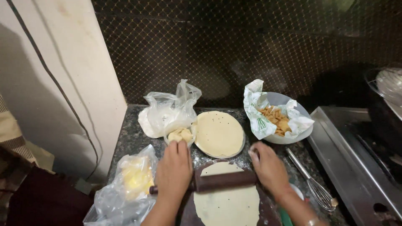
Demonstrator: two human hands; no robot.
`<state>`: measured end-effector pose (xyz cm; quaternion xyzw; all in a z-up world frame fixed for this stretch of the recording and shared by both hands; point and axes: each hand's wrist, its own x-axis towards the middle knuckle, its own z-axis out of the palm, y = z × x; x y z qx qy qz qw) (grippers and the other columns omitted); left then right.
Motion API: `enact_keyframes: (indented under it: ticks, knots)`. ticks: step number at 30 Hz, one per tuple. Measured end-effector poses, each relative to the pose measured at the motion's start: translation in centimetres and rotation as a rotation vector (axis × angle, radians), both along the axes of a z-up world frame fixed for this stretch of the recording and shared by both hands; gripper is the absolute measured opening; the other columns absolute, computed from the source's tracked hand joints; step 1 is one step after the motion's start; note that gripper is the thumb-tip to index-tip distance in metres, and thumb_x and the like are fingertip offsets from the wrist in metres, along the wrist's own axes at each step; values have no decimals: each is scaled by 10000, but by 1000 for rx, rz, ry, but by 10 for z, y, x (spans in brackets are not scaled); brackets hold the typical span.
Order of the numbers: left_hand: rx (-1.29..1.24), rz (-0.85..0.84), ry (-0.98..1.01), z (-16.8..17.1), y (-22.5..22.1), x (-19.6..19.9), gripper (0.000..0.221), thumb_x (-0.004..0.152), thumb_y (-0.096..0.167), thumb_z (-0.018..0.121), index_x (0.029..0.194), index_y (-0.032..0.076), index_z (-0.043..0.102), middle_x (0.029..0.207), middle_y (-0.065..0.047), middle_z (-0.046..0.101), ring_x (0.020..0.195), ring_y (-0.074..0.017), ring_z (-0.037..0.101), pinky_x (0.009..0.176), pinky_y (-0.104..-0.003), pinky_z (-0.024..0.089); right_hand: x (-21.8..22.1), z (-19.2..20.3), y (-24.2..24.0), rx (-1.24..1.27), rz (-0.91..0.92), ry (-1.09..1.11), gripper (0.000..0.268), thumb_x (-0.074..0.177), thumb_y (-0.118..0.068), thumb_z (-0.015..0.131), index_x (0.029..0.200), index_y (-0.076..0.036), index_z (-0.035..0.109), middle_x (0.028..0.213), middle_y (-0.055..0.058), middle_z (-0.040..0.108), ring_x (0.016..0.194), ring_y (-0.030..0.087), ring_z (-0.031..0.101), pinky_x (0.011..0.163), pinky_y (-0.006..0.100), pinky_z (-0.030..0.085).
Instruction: Rolling out dough into thin disks using a rolling pin on a circular board.
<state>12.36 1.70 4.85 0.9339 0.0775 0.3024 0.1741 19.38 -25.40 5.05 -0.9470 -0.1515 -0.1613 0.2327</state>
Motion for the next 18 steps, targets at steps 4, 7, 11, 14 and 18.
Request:
enact_keyframes:
  ticks: [4, 7, 11, 14, 18]
  knots:
    - [71, -43, -68, -2, 11, 34, 136, 880, 147, 612, 981, 82, 549, 938, -117, 575, 827, -304, 647, 624, -421, 552, 32, 8, 17, 47, -32, 61, 228, 973, -311, 590, 1066, -103, 606, 937, 158, 702, 890, 383, 674, 793, 478, 525]
    - [87, -47, -77, -4, 8, 32, 160, 860, 91, 602, 1010, 79, 547, 954, -118, 573, 858, -306, 652, 653, -409, 554, 36, 3, 15, 13, -27, 20, 220, 979, -302, 587, 1079, -106, 598, 907, 166, 708, 884, 405, 674, 772, 501, 521]
    - [22, 19, -7, -5, -4, -7, 164, 869, 127, 606, 1019, 89, 552, 951, -119, 576, 844, -319, 646, 636, -428, 541, 4, 3, 5, -24, -54, 22, 191, 949, -307, 582, 1050, -149, 618, 930, 139, 718, 882, 388, 685, 740, 503, 519]
    - [-34, 106, 12, -28, -29, -44, 165, 882, 197, 620, 1008, 104, 569, 915, -115, 579, 817, -322, 642, 597, -448, 528, -33, -14, -19, -84, -65, 6, 190, 938, -292, 568, 1051, -149, 623, 948, 129, 713, 887, 380, 682, 737, 508, 508]
    - [32, 266, -11, -66, -64, -84, 241, 791, 168, 620, 1027, 130, 646, 885, -109, 627, 721, -289, 639, 492, -443, 510, -76, -41, -60, -129, -16, -51, 221, 936, -282, 537, 1071, -145, 646, 890, 115, 704, 899, 341, 669, 815, 477, 477]
